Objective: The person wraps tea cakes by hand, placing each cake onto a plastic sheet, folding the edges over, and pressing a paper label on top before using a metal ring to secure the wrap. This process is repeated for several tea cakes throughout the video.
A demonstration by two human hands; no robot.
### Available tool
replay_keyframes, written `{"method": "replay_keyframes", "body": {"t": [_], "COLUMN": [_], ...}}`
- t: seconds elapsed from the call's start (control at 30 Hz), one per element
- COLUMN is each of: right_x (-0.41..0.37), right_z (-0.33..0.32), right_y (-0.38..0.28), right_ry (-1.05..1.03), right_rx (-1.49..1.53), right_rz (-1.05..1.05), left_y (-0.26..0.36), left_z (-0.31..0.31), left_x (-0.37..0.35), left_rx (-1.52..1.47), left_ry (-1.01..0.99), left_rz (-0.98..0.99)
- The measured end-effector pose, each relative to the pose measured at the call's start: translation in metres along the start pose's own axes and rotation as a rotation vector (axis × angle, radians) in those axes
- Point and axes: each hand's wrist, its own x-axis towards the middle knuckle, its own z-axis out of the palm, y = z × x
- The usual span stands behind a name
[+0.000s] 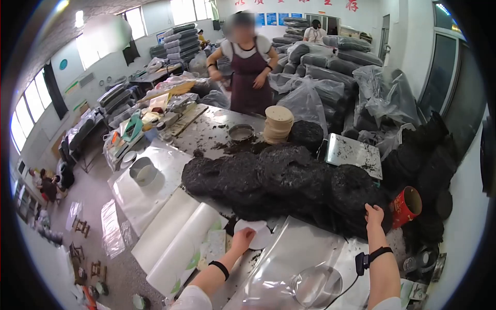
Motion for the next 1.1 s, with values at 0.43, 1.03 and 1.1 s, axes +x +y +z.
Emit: {"method": "replay_keyframes", "body": {"t": [0.43,1.03,1.1], "right_x": [-0.053,-0.084,-0.124], "right_z": [-0.028,-0.101,-0.122], "right_y": [-0.017,-0.018,-0.011], "right_ry": [-0.051,-0.558,-0.499], "right_rx": [-0.007,0.648,0.567], "right_rz": [0.0,0.059,0.016], "left_y": [0.155,0.132,0.122], "left_z": [0.112,0.142,0.146], "left_x": [-0.194,-0.209,-0.211], "left_rx": [0.001,0.132,0.115], "left_ry": [-0.486,-0.478,-0.484], "left_rz": [0.95,0.986,1.043]}}
